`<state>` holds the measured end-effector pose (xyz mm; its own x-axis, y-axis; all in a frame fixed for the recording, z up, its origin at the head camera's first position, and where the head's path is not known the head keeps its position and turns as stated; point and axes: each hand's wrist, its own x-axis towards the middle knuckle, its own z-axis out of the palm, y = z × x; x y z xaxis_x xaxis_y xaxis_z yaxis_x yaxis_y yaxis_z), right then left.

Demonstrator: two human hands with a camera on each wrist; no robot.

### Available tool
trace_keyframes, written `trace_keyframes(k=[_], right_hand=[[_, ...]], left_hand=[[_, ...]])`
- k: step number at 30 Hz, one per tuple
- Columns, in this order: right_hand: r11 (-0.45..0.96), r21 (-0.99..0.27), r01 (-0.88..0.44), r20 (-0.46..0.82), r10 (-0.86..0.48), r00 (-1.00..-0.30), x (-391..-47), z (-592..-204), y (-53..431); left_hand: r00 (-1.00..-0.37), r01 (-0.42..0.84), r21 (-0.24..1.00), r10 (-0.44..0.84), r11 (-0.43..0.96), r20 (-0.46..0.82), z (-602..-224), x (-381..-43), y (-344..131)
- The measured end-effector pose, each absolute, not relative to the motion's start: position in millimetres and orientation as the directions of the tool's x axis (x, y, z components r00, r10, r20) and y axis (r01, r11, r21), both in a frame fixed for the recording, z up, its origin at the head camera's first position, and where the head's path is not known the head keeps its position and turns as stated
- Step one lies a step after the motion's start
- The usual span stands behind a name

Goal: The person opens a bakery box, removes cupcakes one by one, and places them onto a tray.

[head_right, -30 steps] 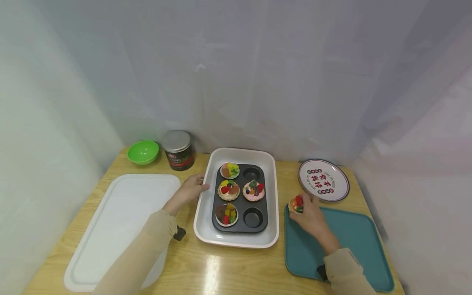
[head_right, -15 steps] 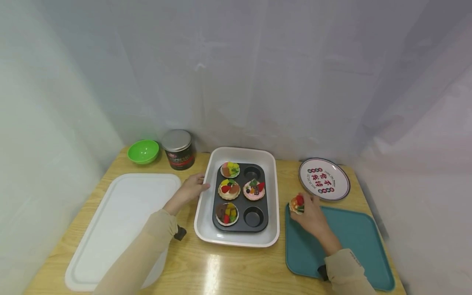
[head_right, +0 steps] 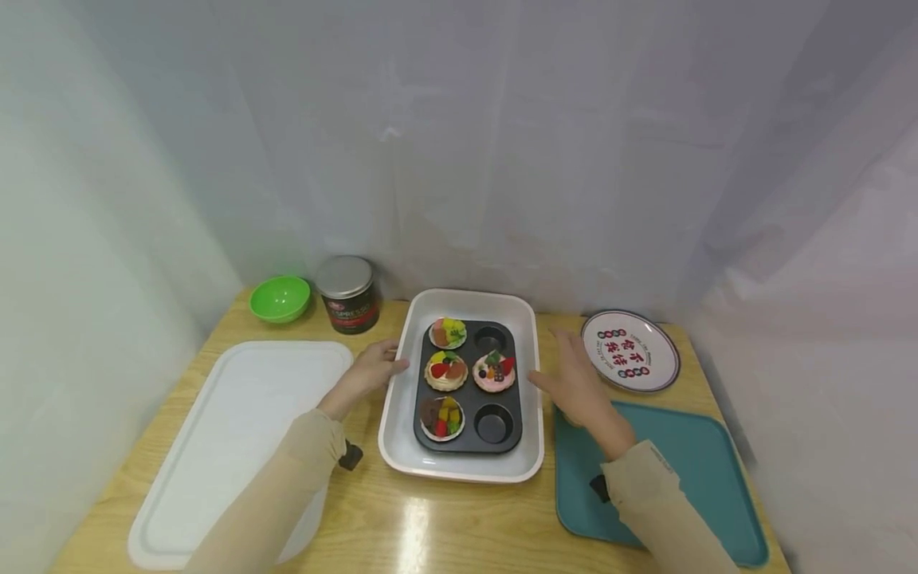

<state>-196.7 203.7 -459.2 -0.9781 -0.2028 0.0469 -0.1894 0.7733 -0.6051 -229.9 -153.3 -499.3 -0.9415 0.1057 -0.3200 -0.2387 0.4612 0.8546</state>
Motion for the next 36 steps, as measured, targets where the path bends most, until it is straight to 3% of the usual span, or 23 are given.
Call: trace_keyframes(k=[7, 36], right_hand=[[0.745, -0.602, -0.288, 0.083, -0.3, -0.95, -218, -451, 169], [0.769, -0.553, -0.321, -0.125, -0.457, -0.881, -241, -466, 131]], left_hand=[[-0.937, -0.249, 0.861, 0.114, 0.443, -0.33, -503, -229, -155], [-0.94, -0.261, 0.872, 0.096, 0.414, -0.327, -500, -228, -155]])
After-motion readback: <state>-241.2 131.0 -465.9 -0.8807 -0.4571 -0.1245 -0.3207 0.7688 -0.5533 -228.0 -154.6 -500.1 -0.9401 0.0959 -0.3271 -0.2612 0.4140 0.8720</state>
